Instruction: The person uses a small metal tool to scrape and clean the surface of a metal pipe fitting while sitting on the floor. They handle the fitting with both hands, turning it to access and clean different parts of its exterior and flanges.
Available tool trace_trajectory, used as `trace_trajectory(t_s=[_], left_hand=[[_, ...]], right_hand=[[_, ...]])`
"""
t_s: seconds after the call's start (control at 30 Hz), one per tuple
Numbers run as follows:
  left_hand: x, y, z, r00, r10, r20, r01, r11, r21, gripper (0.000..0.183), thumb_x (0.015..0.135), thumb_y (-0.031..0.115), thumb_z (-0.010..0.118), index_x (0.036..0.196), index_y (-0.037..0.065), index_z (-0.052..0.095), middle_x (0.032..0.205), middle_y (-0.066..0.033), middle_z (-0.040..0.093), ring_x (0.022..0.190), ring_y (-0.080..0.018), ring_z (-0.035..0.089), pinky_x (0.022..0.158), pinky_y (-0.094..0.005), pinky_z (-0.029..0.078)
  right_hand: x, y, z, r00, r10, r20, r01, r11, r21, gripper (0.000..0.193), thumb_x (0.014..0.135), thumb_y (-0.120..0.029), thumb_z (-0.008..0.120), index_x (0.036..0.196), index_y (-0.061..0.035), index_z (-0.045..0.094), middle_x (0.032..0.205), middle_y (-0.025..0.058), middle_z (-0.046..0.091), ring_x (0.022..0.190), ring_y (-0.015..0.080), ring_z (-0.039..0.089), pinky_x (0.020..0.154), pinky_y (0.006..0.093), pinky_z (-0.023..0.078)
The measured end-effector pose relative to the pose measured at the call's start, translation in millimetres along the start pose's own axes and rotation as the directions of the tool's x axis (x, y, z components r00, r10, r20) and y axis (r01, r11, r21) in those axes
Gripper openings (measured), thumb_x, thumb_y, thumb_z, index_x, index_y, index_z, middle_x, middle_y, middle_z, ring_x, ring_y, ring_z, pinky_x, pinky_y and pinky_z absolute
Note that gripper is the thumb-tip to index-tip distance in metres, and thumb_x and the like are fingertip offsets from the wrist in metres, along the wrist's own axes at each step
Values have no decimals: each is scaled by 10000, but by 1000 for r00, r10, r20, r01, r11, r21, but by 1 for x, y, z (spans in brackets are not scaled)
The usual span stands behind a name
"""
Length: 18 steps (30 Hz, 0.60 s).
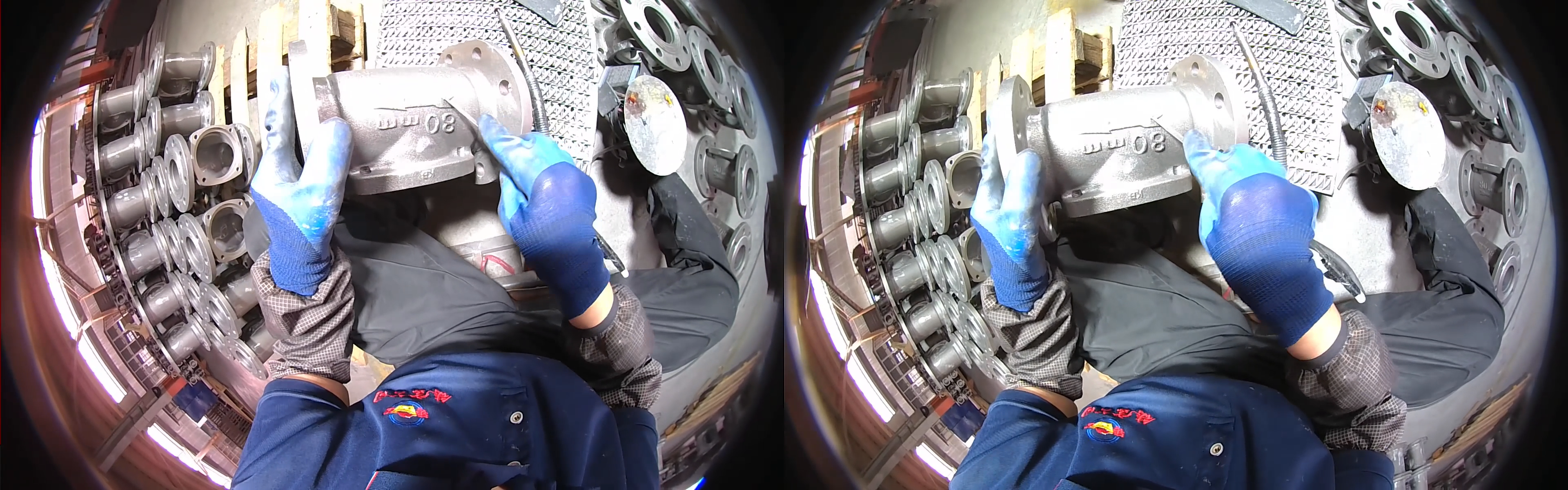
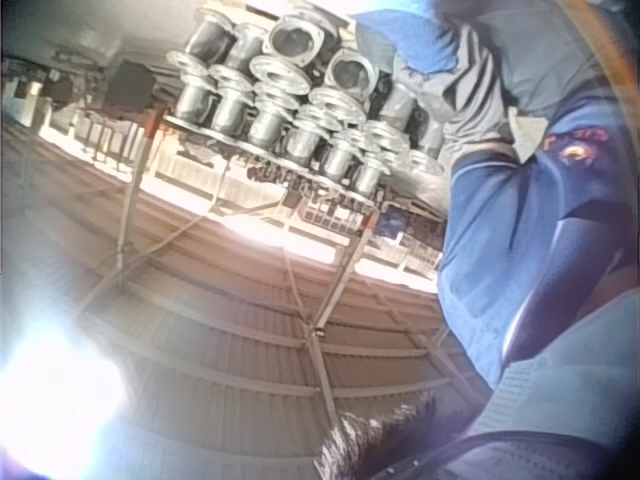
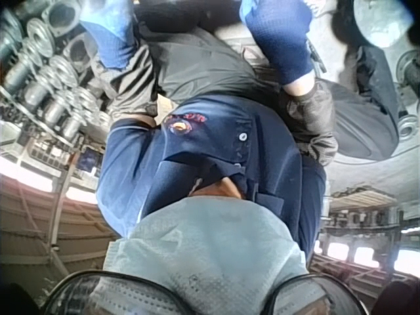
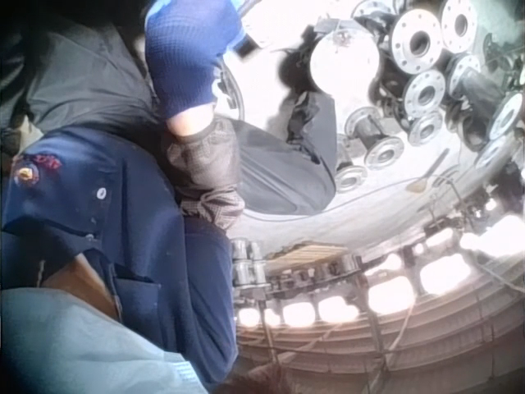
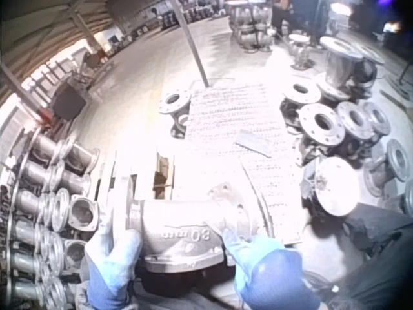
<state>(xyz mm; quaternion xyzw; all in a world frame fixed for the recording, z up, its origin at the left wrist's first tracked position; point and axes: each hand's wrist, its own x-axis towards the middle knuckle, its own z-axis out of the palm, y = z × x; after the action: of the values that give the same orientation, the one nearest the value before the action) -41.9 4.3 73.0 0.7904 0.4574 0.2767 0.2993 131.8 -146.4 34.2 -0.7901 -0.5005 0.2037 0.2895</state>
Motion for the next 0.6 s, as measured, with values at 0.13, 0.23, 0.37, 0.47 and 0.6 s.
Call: trace_trajectory(t_s=[0.13,0.23,0.37,0.47,0.6], left_hand=[[-1,-2,1,999,-51,-3,51,995,-81,592,863,52,674,1381,-96,429,1391,-198,491,1268,-222,475,1066,-325,359],[0,3,1,998,-63,7,64,994,-93,597,866,57,675,1386,-94,423,1396,-198,488,1273,-220,470,1065,-325,359],[0,2,0,1000,11,2,-11,1000,-11,596,867,55,674,1386,-95,423,1394,-196,491,1262,-218,479,1056,-325,371],[-2,0,0,1000,25,-13,-25,999,-43,591,864,45,670,1383,-97,425,1388,-198,497,1259,-221,484,1055,-327,374],[-1,-3,2,998,58,-16,-58,998,9,568,861,29,661,1367,-102,440,1372,-206,508,1255,-230,491,1055,-332,375]], right_hand=[[0,-5,-6,970,137,200,-120,988,-92,441,777,54,548,1195,-39,652,1063,180,672,940,331,646,815,361,519],[0,5,2,994,-46,-95,56,993,105,434,775,61,541,1186,-23,652,1082,186,669,946,333,647,836,361,517],[5,6,3,993,-38,-115,53,990,132,418,772,70,532,1164,-4,657,1083,194,671,958,327,651,866,354,513],[6,6,-3,997,4,-82,16,971,240,416,774,83,518,1159,6,656,1072,190,676,954,304,659,868,341,510],[8,9,0,993,-47,-109,69,975,211,428,781,104,492,1168,14,650,1049,183,682,933,264,663,854,320,507]])
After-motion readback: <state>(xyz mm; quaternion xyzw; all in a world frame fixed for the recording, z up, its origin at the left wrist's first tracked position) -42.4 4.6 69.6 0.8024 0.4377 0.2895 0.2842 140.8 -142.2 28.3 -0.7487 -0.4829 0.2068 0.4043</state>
